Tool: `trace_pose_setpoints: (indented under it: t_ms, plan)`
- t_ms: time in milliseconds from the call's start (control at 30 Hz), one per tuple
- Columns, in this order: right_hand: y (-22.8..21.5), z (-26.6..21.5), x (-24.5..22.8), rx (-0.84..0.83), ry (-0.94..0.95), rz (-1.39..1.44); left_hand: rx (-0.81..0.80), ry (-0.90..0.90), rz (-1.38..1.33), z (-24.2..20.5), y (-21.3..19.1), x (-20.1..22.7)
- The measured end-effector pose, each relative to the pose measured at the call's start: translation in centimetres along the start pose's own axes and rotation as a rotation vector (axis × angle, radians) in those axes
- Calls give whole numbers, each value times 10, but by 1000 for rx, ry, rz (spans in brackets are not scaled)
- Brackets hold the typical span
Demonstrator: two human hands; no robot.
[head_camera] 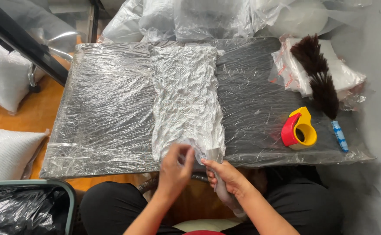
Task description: The person brushes a pillow wrapped in bubble wrap and plastic, then attaches a vacuum hose to the bag's valve. The person uses a vacuum cleaner to remove air from the bag, compressing the pillow inside.
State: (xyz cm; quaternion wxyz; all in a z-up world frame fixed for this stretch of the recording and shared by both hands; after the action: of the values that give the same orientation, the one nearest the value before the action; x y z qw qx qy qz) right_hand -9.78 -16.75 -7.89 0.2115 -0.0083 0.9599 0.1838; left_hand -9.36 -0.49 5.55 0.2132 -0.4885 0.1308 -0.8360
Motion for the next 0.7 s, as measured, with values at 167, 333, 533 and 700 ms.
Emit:
trace_pose_setpoints:
  t_ms: [167,333,533,700]
  plan:
    - [5,-10,-5,47,-2,25,-185,-377,-160,-99,68,-20]
    - [12,-18,-8,46,8,38,-149,-816,-603,-129,120,-36]
    - [6,-17,-4,128,8,28,-50,-1033,-814,-123,133,-16]
    - [5,-14,-3,157,48,35,-65,-1007,-641,-128,133,-30]
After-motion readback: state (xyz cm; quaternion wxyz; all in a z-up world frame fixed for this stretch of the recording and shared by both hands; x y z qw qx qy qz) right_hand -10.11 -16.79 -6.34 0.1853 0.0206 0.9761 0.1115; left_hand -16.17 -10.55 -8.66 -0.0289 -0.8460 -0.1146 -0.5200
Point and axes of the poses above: each hand's wrist, its own z-axis towards the middle knuckle, its own y-axis out of the palm, x = y × z, the point moved 8 cm from there along z, towards the middle knuckle, and after that the axes turned 15 degrees about y, right-handed, at the moved point
